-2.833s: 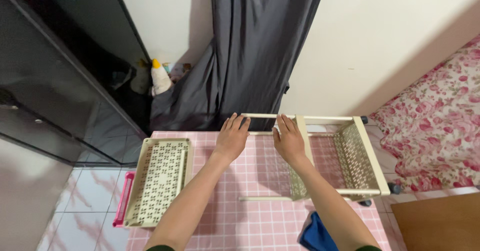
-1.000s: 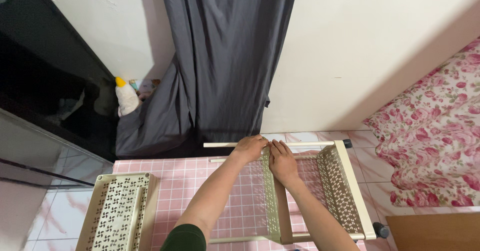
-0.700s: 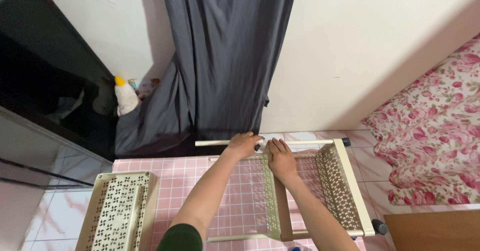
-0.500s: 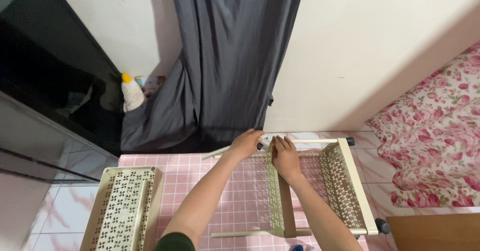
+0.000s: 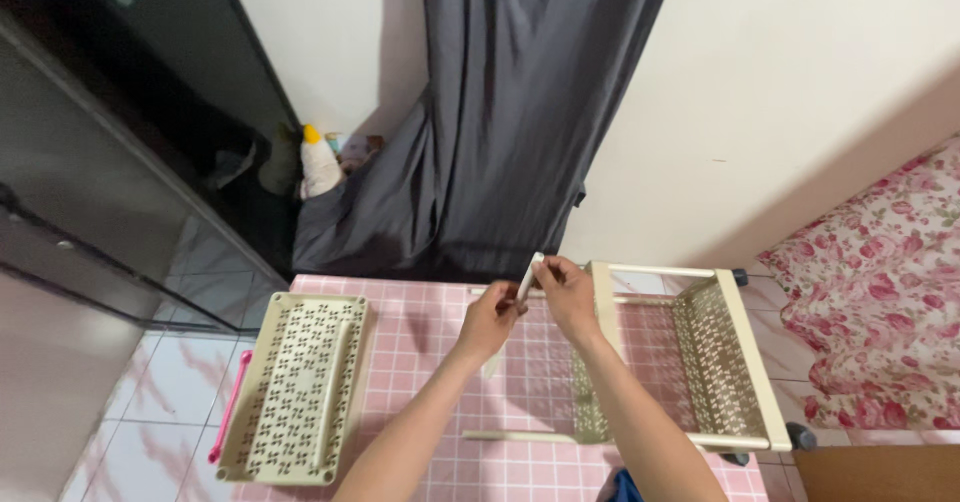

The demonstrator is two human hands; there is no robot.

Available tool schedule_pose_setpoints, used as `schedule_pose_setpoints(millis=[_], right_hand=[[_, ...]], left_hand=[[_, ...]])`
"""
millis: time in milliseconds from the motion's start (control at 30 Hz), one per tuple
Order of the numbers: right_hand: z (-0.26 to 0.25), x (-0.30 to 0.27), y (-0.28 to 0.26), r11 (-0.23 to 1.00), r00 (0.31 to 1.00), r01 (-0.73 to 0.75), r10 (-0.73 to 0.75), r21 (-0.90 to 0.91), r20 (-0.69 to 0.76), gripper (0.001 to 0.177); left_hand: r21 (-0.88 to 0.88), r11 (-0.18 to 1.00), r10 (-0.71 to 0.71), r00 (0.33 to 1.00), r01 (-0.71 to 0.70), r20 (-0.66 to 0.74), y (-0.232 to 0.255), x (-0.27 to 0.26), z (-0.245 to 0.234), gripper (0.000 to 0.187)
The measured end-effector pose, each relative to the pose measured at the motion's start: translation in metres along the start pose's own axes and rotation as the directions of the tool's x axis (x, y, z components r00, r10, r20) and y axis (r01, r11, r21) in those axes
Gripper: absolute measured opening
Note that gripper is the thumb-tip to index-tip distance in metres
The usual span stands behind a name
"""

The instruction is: The person assembles a small plastic storage rack by inserting vertical rods into perforated panels and connecting them to form a frame. They repeatedly insert and remove rods to adjust the structure, then place a perforated tray onto the assembled frame.

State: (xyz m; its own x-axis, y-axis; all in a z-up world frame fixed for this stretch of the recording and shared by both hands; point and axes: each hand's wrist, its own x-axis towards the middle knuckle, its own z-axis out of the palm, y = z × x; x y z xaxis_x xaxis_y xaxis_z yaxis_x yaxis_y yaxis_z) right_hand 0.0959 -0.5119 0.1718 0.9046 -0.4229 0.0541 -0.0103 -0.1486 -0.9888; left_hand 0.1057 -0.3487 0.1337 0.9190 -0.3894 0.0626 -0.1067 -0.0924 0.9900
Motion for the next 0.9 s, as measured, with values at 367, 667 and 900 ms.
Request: schedule_pose_setpoints(millis=[367,667,900], right_hand=[[0.112,-0.065,-0.03,0.996,0.996,-0.046,0.039,0.08,0.083,0.025],[0.242,-0.153,0.036,0.987,0.943,-0.149,0.126,0.052,0.308,0.032],[0.291,-0.207,0.068,0.953,0.936,-0.14,0.216,-0.27,0.279,0.035]], left_hand=[[-0.013,0.987,-0.161,0.982,0.161,-0.095,-0.041,-0.156,-0.099,0.029],[0.197,0.97,-0.077,0.946,0.144,-0.314,-0.056,-0.201,-0.215,0.026],[0.448,0.787,-0.256,0.886,0.423,-0.386,-0.084,-0.226,-0.288,0.019]])
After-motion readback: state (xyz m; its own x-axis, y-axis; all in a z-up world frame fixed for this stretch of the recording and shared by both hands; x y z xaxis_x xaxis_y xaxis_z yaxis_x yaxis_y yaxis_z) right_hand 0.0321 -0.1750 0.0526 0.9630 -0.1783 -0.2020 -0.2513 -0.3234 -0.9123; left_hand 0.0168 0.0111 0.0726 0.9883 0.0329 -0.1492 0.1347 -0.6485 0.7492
